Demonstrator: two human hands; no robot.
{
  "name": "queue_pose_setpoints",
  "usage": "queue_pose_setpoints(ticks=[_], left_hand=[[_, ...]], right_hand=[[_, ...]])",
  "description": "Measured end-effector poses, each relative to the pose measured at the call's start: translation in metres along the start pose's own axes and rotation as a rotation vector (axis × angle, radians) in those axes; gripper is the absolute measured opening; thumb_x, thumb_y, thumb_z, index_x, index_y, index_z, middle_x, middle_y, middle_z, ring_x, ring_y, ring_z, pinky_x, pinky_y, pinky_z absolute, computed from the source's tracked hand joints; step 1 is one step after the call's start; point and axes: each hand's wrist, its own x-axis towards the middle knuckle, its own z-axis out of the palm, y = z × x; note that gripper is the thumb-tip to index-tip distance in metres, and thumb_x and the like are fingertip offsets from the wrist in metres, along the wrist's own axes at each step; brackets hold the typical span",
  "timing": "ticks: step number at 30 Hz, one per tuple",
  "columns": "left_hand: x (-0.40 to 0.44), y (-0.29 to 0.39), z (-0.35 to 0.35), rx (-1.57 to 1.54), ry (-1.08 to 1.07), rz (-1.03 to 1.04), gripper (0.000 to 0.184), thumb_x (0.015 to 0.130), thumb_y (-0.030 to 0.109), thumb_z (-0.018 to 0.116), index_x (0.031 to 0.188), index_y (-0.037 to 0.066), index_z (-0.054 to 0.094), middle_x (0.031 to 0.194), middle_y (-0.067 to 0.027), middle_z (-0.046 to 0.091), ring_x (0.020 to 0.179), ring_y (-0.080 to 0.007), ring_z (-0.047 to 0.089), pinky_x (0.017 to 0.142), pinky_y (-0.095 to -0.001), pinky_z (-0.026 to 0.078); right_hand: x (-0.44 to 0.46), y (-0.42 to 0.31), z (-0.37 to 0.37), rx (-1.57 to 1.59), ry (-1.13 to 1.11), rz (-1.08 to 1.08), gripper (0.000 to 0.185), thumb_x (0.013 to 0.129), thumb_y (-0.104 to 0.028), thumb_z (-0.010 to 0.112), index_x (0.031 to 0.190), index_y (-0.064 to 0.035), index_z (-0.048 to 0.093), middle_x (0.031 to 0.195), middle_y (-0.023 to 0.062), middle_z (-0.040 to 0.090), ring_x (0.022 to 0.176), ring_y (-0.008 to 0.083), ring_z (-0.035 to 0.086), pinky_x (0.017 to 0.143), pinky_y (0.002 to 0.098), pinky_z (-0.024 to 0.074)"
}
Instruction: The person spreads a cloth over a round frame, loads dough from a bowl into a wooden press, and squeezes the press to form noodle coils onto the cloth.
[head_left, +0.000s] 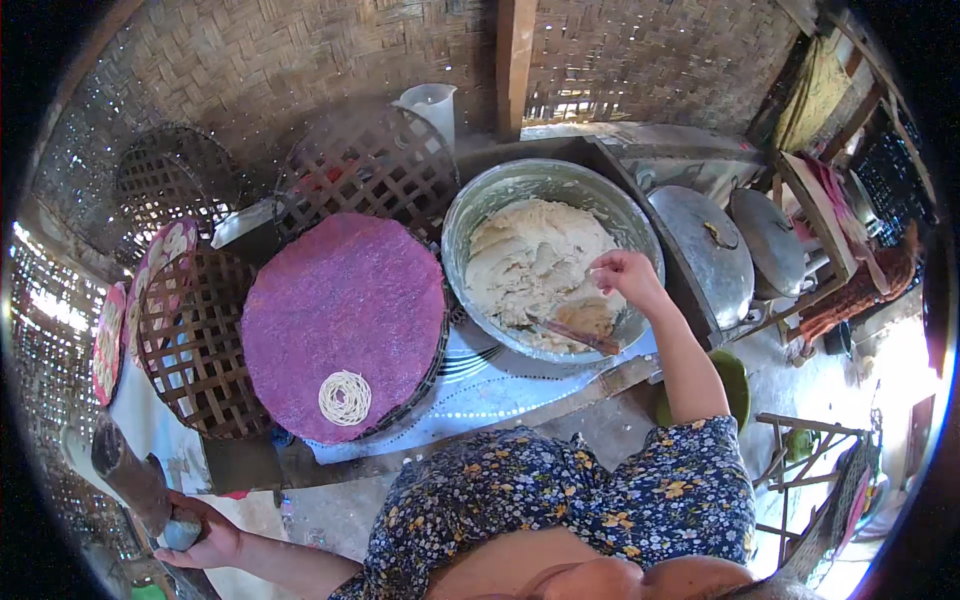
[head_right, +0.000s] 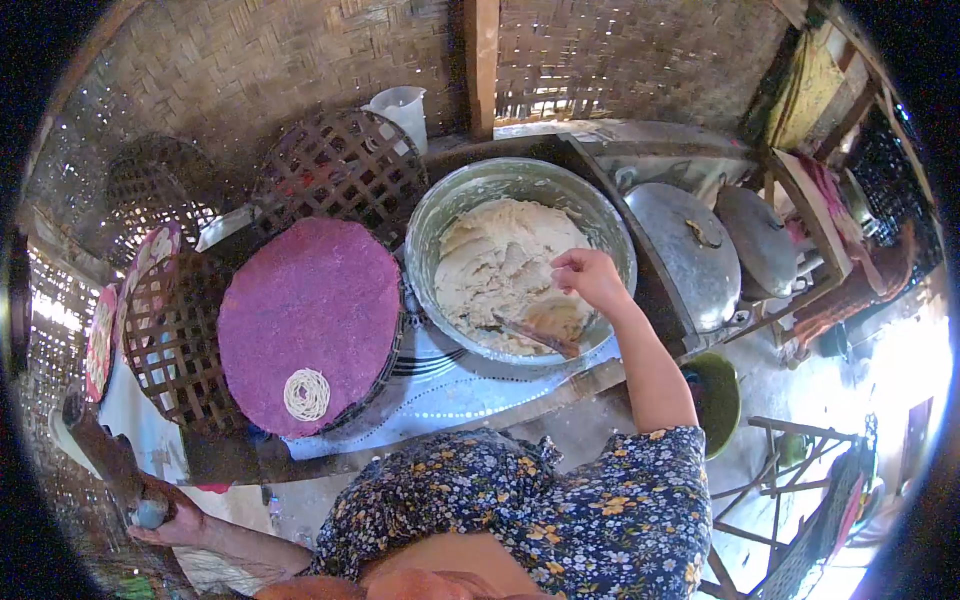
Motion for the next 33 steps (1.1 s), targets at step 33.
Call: queue_pose_setpoints(ticks=[33], left_hand=[[-0.091,0.043,0.036,0.011,0.141,0.201,0.076,0.073,0.028,0.064,0.129,-0.004,0.025,0.128,-0.0237,0.035,0.117,-0.0395,0.037,0.096,-0.0464,0.039]], right_hand=[[0.042,0.041,-0.012,-1.367,-0.415,-0.383,0.015,0.074,-0.011,0.055,0.086,-0.0090,0.064,0.097,0.0036,0.052,0.098,0.0246,0.044,0.082,0.0369,0.0373]])
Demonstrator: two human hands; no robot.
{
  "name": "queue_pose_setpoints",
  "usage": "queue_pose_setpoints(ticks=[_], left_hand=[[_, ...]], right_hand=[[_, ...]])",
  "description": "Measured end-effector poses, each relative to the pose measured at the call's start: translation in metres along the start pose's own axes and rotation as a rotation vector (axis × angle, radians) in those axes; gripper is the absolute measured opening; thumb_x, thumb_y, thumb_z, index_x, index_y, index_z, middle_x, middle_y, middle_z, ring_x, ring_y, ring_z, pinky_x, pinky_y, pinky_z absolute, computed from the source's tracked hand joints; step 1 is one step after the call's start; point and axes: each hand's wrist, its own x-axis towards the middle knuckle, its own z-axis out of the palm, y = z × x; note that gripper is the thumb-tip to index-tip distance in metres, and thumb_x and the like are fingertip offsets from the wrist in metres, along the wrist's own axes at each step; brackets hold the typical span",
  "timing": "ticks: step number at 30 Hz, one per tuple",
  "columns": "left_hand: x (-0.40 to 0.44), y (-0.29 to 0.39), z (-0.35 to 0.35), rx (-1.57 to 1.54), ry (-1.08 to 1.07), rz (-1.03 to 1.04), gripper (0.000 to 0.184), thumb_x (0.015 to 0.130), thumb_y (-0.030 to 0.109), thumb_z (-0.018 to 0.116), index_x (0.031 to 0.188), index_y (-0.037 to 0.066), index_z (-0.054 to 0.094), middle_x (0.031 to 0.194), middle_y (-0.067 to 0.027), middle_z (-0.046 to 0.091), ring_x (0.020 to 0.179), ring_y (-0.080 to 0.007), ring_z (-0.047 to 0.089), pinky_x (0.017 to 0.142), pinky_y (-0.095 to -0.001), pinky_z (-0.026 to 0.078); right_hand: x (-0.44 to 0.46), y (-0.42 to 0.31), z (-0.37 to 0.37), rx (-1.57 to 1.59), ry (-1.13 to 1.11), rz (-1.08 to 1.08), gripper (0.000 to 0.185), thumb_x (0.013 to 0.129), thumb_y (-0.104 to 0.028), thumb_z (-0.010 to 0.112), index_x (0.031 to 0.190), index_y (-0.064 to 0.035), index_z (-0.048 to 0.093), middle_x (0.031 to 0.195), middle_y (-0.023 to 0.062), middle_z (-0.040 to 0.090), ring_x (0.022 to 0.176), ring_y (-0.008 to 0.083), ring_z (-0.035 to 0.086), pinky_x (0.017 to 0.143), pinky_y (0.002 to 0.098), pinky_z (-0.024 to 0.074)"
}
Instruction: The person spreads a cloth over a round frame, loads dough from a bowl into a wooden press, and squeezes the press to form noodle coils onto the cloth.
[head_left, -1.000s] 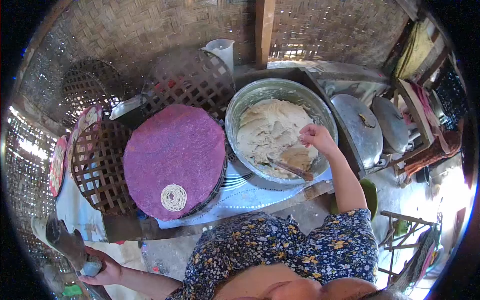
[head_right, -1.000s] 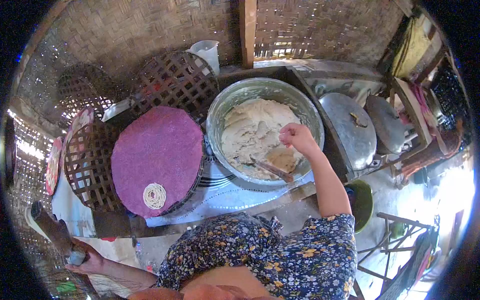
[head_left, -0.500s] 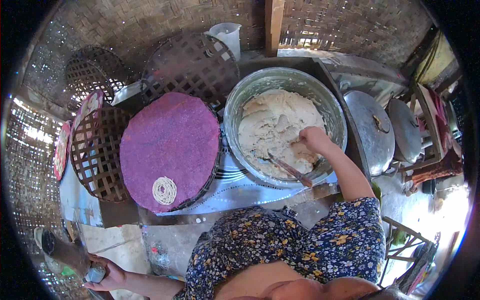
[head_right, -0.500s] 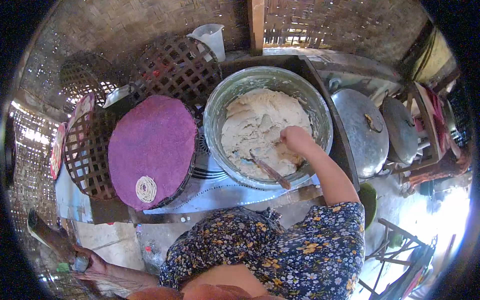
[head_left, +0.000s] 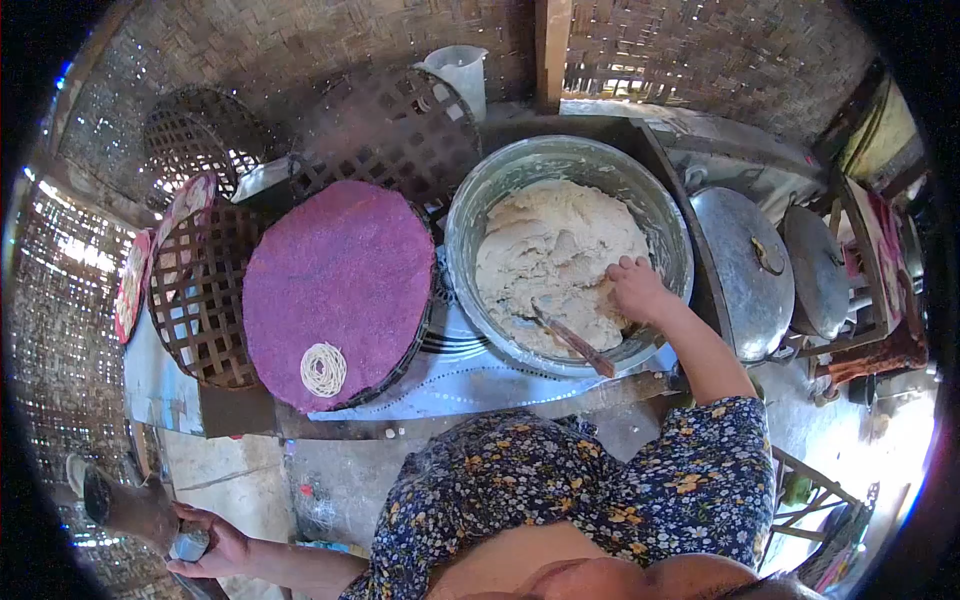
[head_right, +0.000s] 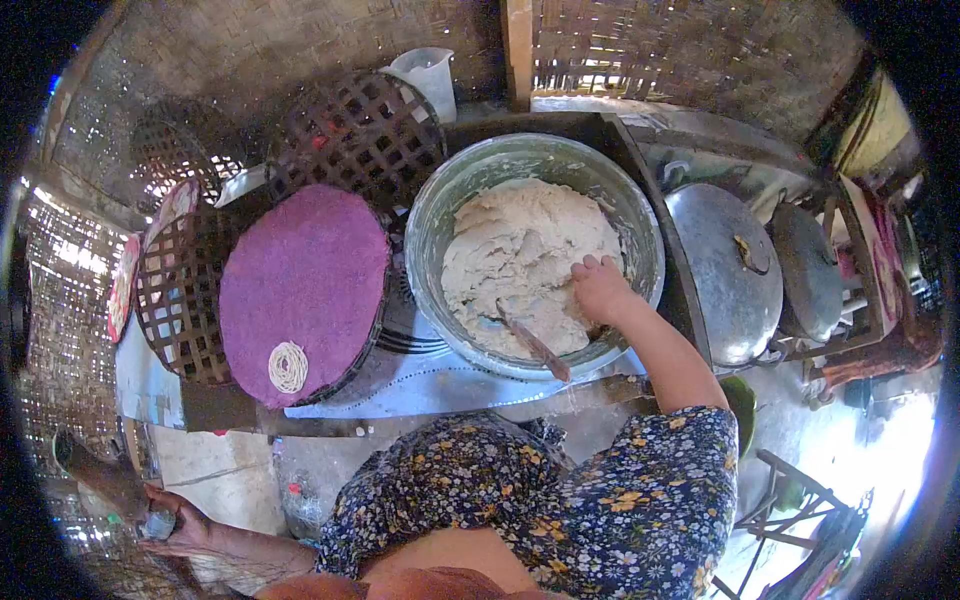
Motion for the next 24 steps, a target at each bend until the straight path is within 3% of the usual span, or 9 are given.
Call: queue_pose_setpoints(ticks=[3,7,8,9,12,15,19,22,24], left_hand=[[0.009,-0.012,-0.007,0.030,-0.102,-0.078,0.073,0.074,0.029,0.064,0.129,-0.003,0.027,0.128,-0.0233,0.036,0.118,-0.0386,0.037,0.096,-0.0468,0.040],[0.003,-0.054,0.012,0.051,-0.202,-0.125,0.068,0.076,0.034,0.061,0.128,0.000,0.033,0.128,-0.0207,0.039,0.118,-0.0361,0.038,0.095,-0.0467,0.040],[0.004,-0.057,0.008,-0.037,-0.388,-0.338,0.065,0.077,0.038,0.059,0.125,0.000,0.037,0.127,-0.0190,0.041,0.117,-0.0355,0.040,0.094,-0.0465,0.041],[0.005,-0.061,0.010,-0.037,-0.371,-0.322,0.065,0.077,0.038,0.059,0.125,0.000,0.037,0.126,-0.0190,0.041,0.116,-0.0354,0.040,0.093,-0.0465,0.042],[0.001,-0.067,0.020,-0.042,-0.465,-0.341,0.062,0.078,0.039,0.059,0.123,0.000,0.040,0.123,-0.0192,0.045,0.110,-0.0347,0.046,0.090,-0.0451,0.044],[0.012,-0.056,0.016,0.077,-0.309,-0.101,0.060,0.077,0.039,0.059,0.123,0.002,0.042,0.122,-0.0173,0.047,0.108,-0.0323,0.049,0.090,-0.0432,0.044],[0.021,-0.048,0.015,0.081,-0.502,-0.140,0.063,0.074,0.044,0.061,0.124,0.008,0.044,0.124,-0.0086,0.049,0.111,-0.0276,0.049,0.093,-0.0434,0.042],[0.004,-0.075,0.045,0.293,-0.091,0.143,0.065,0.074,0.048,0.060,0.123,0.008,0.045,0.125,-0.0080,0.048,0.114,-0.0277,0.046,0.097,-0.0442,0.038],[0.029,-0.068,0.017,0.008,-0.453,-0.214,0.065,0.074,0.050,0.059,0.124,0.010,0.045,0.126,-0.0085,0.047,0.116,-0.0276,0.044,0.099,-0.0449,0.035]], right_hand=[[-0.005,-0.019,-0.012,0.210,0.242,-0.062,0.023,0.072,-0.023,0.057,0.086,-0.0059,0.065,0.094,0.0096,0.058,0.097,0.0257,0.050,0.083,0.0393,0.0388],[0.005,-0.066,-0.016,0.408,-0.176,0.020,0.034,0.073,-0.036,0.058,0.080,-0.0028,0.065,0.082,0.0155,0.062,0.083,0.0319,0.058,0.075,0.0411,0.0447],[0.014,-0.070,0.000,0.369,-0.261,-0.015,0.038,0.073,-0.039,0.057,0.079,-0.0023,0.065,0.080,0.0169,0.063,0.079,0.0335,0.059,0.073,0.0416,0.0457],[0.017,-0.074,0.004,0.329,-0.347,-0.055,0.042,0.074,-0.042,0.056,0.078,-0.0019,0.065,0.077,0.0184,0.063,0.076,0.0352,0.060,0.071,0.0420,0.0467],[0.013,-0.055,0.004,0.375,-0.291,-0.142,0.040,0.077,-0.042,0.053,0.071,-0.0039,0.065,0.074,0.0195,0.061,0.073,0.0362,0.059,0.068,0.0426,0.0466],[-0.016,-0.036,-0.024,0.618,-0.224,-0.113,0.031,0.076,-0.033,0.054,0.073,-0.0041,0.063,0.075,0.0183,0.061,0.073,0.0368,0.058,0.067,0.0443,0.0457],[-0.038,-0.025,-0.020,0.370,0.000,-0.028,0.022,0.077,-0.026,0.053,0.080,-0.0056,0.061,0.075,0.0165,0.061,0.074,0.0360,0.058,0.065,0.0458,0.0447],[-0.043,-0.014,-0.039,0.272,-0.029,0.067,0.019,0.077,-0.022,0.052,0.087,-0.0101,0.063,0.078,0.0155,0.061,0.076,0.0336,0.059,0.065,0.0441,0.0460],[-0.050,-0.018,-0.048,0.278,-0.113,0.068,0.020,0.076,-0.021,0.054,0.089,-0.0109,0.064,0.079,0.0153,0.062,0.077,0.0326,0.060,0.066,0.0427,0.0469]])
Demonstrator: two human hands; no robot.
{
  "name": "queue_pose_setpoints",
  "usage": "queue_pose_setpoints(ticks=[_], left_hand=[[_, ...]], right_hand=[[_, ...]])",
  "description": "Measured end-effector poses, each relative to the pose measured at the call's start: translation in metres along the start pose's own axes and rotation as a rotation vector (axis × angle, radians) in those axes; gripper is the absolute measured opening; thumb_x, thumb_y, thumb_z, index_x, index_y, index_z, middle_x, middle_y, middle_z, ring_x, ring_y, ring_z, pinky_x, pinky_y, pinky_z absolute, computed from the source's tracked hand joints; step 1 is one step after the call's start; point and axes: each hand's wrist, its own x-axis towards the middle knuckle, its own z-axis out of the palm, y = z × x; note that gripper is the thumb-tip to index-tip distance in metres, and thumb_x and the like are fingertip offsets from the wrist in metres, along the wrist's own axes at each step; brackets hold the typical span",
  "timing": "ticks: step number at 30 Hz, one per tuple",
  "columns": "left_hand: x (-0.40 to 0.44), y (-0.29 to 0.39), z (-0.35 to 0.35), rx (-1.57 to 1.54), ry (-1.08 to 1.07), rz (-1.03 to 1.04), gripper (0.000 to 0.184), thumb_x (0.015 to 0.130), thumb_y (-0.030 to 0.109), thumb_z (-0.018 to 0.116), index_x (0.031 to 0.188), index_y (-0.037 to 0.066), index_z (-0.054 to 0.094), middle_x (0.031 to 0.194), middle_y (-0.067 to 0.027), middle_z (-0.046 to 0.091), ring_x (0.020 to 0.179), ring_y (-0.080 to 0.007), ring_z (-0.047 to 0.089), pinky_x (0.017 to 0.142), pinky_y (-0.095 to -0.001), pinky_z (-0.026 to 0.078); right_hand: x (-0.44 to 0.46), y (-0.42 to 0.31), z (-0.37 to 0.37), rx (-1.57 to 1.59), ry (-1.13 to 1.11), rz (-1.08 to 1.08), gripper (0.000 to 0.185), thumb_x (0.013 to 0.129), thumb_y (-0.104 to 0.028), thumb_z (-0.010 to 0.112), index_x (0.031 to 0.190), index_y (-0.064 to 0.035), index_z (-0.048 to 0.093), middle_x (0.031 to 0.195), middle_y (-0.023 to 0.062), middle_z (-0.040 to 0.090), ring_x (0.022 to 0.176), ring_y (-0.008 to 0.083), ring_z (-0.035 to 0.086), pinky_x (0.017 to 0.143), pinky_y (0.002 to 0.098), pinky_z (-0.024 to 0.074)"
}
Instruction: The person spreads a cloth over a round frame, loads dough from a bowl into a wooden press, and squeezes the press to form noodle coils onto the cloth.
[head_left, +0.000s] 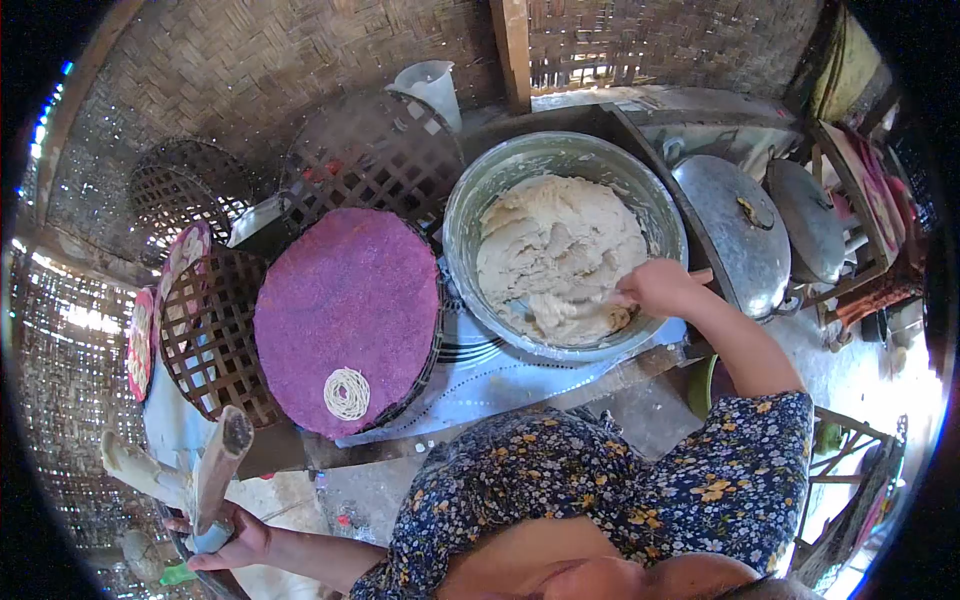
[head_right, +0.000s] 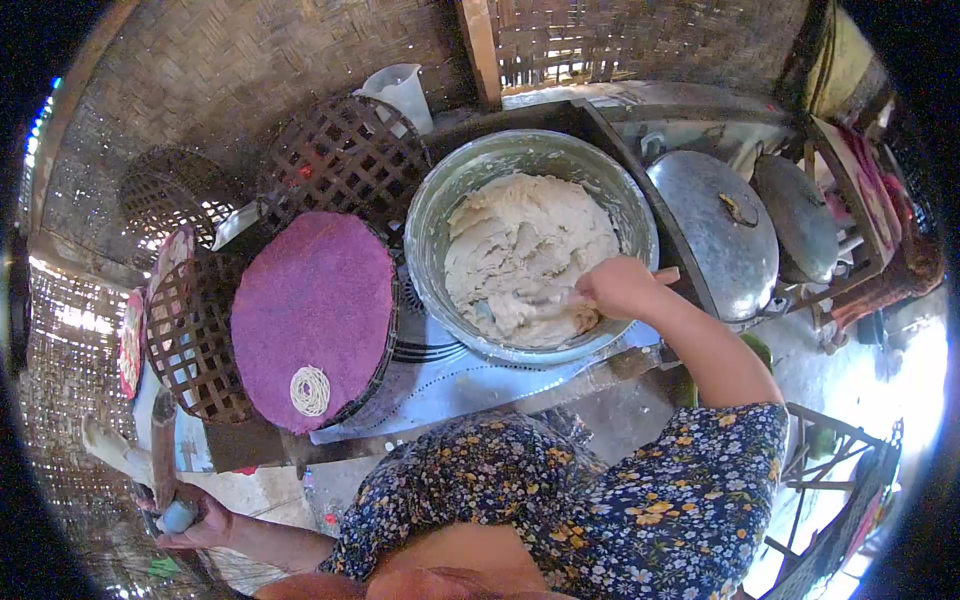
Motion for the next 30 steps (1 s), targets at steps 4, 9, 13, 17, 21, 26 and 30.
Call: queue_pose_setpoints(ticks=[4,9,13,17,21,26,30], left_hand=[[0.005,-0.027,0.018,0.195,0.243,0.105,0.068,0.077,0.048,0.056,0.128,0.007,0.039,0.125,-0.0118,0.047,0.108,-0.0277,0.050,0.092,-0.0406,0.041],[0.020,-0.041,0.011,-0.018,-0.080,-0.186,0.067,0.076,0.053,0.055,0.127,0.012,0.041,0.116,-0.0111,0.050,0.110,-0.0282,0.047,0.095,-0.0450,0.038],[0.024,-0.057,0.041,0.327,0.260,-0.072,0.067,0.078,0.058,0.050,0.127,0.013,0.039,0.112,-0.0097,0.049,0.113,-0.0294,0.044,0.096,-0.0490,0.035],[0.039,-0.054,0.024,0.156,-0.258,-0.312,0.068,0.079,0.059,0.047,0.127,0.012,0.039,0.111,-0.0106,0.048,0.114,-0.0310,0.042,0.095,-0.0498,0.034],[0.025,-0.079,0.054,0.426,-0.145,-0.286,0.071,0.079,0.062,0.045,0.127,0.010,0.038,0.110,-0.0110,0.050,0.103,-0.0322,0.051,0.093,-0.0485,0.036],[0.009,-0.098,0.073,0.551,-0.203,-0.303,0.071,0.075,0.062,0.052,0.120,0.007,0.043,0.105,-0.0083,0.049,0.093,-0.0313,0.055,0.086,-0.0444,0.042],[0.007,-0.108,0.088,0.689,-0.433,-0.284,0.068,0.071,0.056,0.061,0.112,0.003,0.047,0.102,-0.0102,0.044,0.086,-0.0284,0.055,0.076,-0.0440,0.047]], right_hand=[[0.008,-0.022,0.028,-0.087,-0.110,0.049,0.023,0.074,-0.023,0.055,0.090,-0.0113,0.066,0.082,0.0160,0.063,0.080,0.0313,0.061,0.070,0.0411,0.0479],[0.028,-0.042,0.045,-0.032,-0.159,0.024,0.023,0.075,-0.027,0.054,0.087,-0.0113,0.067,0.084,0.0163,0.063,0.081,0.0318,0.061,0.072,0.0407,0.0478],[0.008,-0.031,0.025,0.071,-0.152,0.014,0.024,0.076,-0.029,0.054,0.085,-0.0116,0.067,0.085,0.0148,0.064,0.081,0.0321,0.061,0.073,0.0410,0.0475],[-0.001,-0.019,0.005,0.116,-0.086,0.123,0.027,0.076,-0.034,0.055,0.085,-0.0113,0.067,0.085,0.0139,0.064,0.082,0.0316,0.061,0.072,0.0415,0.0475],[0.034,-0.027,0.042,-0.001,-0.102,0.064,0.031,0.076,-0.038,0.056,0.086,-0.0114,0.067,0.083,0.0138,0.064,0.081,0.0310,0.061,0.071,0.0417,0.0475],[0.040,-0.040,0.046,0.039,-0.115,0.022,0.032,0.075,-0.040,0.058,0.087,-0.0123,0.068,0.081,0.0126,0.064,0.079,0.0302,0.061,0.070,0.0413,0.0474],[0.010,-0.018,0.029,0.179,-0.064,0.020,0.033,0.076,-0.042,0.059,0.091,-0.0145,0.068,0.081,0.0126,0.064,0.075,0.0306,0.060,0.068,0.0399,0.0469]])
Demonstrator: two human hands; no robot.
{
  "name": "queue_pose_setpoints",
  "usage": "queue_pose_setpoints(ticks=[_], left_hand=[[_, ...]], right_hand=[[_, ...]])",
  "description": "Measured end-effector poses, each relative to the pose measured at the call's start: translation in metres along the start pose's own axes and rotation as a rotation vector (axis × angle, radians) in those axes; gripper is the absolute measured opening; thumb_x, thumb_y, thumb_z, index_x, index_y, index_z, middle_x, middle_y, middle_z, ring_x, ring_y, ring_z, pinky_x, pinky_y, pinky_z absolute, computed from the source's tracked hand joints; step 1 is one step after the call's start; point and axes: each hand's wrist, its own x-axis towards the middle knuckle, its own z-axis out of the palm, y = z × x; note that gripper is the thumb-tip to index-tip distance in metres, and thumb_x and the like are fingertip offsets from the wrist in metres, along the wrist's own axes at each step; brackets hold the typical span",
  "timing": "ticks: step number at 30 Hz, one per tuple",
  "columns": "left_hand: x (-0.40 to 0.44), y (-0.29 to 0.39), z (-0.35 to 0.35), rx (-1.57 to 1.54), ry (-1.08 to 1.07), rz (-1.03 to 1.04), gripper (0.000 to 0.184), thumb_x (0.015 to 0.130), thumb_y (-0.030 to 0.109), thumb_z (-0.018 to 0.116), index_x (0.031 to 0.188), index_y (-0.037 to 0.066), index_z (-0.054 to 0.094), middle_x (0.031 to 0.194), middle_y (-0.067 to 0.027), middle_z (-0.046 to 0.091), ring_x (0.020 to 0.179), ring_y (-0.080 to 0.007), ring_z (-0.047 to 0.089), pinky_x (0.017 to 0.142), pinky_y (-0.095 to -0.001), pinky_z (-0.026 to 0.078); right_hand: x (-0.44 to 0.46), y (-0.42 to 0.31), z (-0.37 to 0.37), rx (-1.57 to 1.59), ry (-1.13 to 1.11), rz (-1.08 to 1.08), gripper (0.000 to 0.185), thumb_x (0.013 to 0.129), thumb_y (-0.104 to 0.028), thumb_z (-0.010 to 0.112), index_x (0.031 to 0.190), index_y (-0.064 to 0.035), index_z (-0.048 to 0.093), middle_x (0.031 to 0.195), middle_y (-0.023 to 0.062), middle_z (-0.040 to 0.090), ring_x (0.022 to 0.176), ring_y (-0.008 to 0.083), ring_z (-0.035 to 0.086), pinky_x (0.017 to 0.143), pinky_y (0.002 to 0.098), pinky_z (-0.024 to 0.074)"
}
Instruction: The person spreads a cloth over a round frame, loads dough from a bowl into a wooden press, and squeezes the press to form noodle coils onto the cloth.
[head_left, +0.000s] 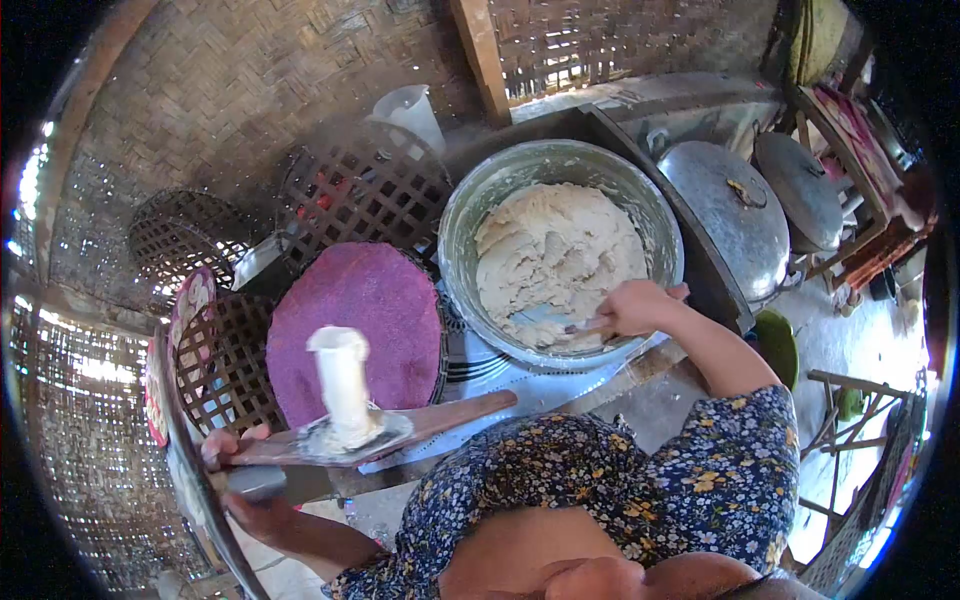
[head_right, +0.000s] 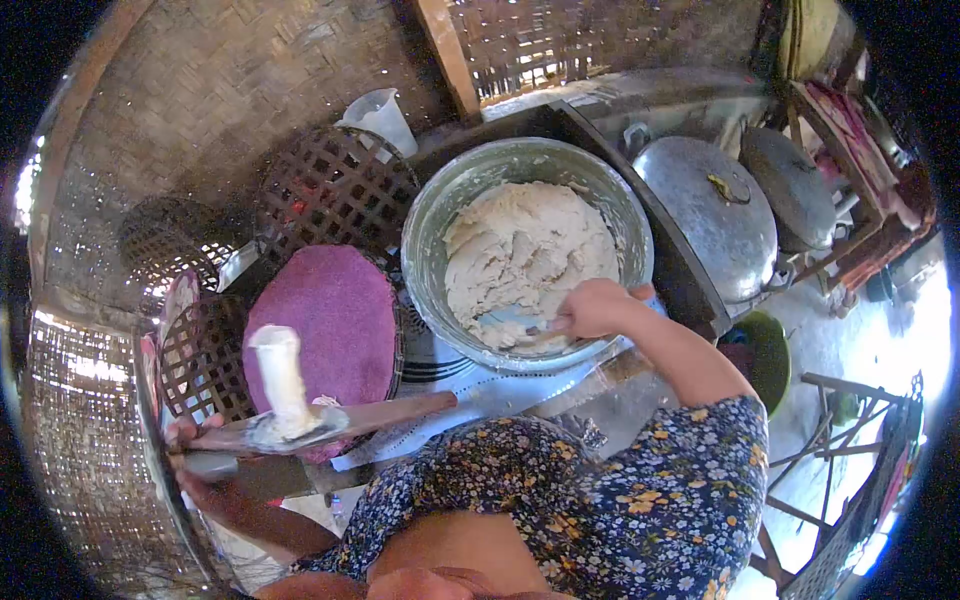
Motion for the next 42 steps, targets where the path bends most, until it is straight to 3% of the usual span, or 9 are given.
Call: queue_pose_setpoints(ticks=[5,8,11,17,21,25,33,39,42], left_hand=[[0.020,-0.016,0.035,0.145,-0.511,0.069,0.041,0.074,0.020,0.069,0.106,0.001,0.052,0.110,-0.0125,0.046,0.083,-0.0283,0.059,0.072,-0.0397,0.052],[0.033,-0.065,0.047,0.710,-0.761,0.470,0.043,0.071,0.021,0.070,0.108,0.005,0.054,0.108,-0.0110,0.054,0.088,-0.0231,0.059,0.076,-0.0360,0.050],[0.037,-0.042,0.133,0.276,-0.672,-0.323,0.048,0.068,0.035,0.069,0.108,0.011,0.056,0.098,-0.0108,0.061,0.092,-0.0238,0.059,0.081,-0.0351,0.047],[0.038,-0.047,0.197,0.623,-0.915,-0.052,0.046,0.067,0.032,0.064,0.105,0.005,0.057,0.100,-0.0207,0.058,0.092,-0.0362,0.056,0.080,-0.0391,0.045],[0.036,-0.047,0.198,0.632,-0.955,0.131,0.042,0.068,0.032,0.061,0.103,0.008,0.059,0.098,-0.0205,0.058,0.090,-0.0365,0.055,0.080,-0.0406,0.045],[0.035,-0.045,0.198,0.732,-0.996,0.147,0.040,0.068,0.033,0.061,0.102,0.012,0.061,0.097,-0.0189,0.059,0.090,-0.0364,0.056,0.079,-0.0405,0.045],[0.032,-0.059,0.208,0.758,-0.889,-0.007,0.041,0.071,0.038,0.061,0.103,0.014,0.060,0.099,-0.0154,0.061,0.092,-0.0328,0.057,0.079,-0.0383,0.046],[0.041,-0.091,0.204,0.846,-0.916,0.019,0.043,0.072,0.044,0.060,0.105,0.017,0.060,0.102,-0.0118,0.061,0.092,-0.0315,0.058,0.077,-0.0376,0.046],[0.048,-0.093,0.198,0.836,-0.859,0.030,0.044,0.072,0.043,0.059,0.107,0.017,0.059,0.102,-0.0121,0.061,0.092,-0.0317,0.058,0.077,-0.0382,0.046]], right_hand=[[-0.043,0.017,-0.061,0.369,0.037,-0.047,0.033,0.080,-0.041,0.058,0.097,-0.0134,0.067,0.080,0.0098,0.065,0.069,0.0221,0.060,0.062,0.0330,0.0451],[-0.072,0.009,-0.092,0.636,0.082,-0.045,0.033,0.081,-0.035,0.060,0.101,-0.0091,0.065,0.082,0.0054,0.066,0.070,0.0132,0.058,0.060,0.0286,0.0439],[-0.087,0.007,-0.111,0.760,0.181,-0.193,0.035,0.078,-0.026,0.065,0.104,-0.0021,0.062,0.085,0.0027,0.065,0.073,0.0087,0.056,0.063,0.0255,0.0445],[-0.104,-0.019,-0.145,0.918,0.234,-0.284,0.036,0.073,-0.014,0.070,0.102,0.0051,0.060,0.097,0.0081,0.064,0.088,0.0126,0.057,0.078,0.0275,0.0452],[-0.097,-0.035,-0.149,0.398,0.362,-0.522,0.034,0.078,-0.025,0.065,0.104,-0.0041,0.062,0.091,0.0101,0.065,0.079,0.0157,0.060,0.071,0.0282,0.0463],[-0.125,-0.075,-0.188,-0.244,0.651,-0.478,0.030,0.074,-0.033,0.064,0.098,-0.0167,0.065,0.071,0.0100,0.056,0.069,0.0285,0.057,0.061,0.0371,0.0439],[-0.109,-0.158,-0.141,-0.920,0.984,-0.603,0.020,0.069,-0.023,0.063,0.086,-0.0140,0.061,0.062,-0.0006,0.047,0.061,0.0150,0.054,0.053,0.0327,0.0398],[-0.119,-0.127,-0.141,-0.629,1.211,-0.699,0.018,0.067,-0.019,0.065,0.083,-0.0118,0.061,0.060,-0.0001,0.048,0.054,0.0157,0.052,0.048,0.0326,0.0379],[-0.151,-0.114,-0.164,-0.522,1.317,-0.510,0.023,0.061,-0.019,0.070,0.080,-0.0116,0.062,0.058,0.0015,0.049,0.052,0.0202,0.052,0.047,0.0335,0.0394]])
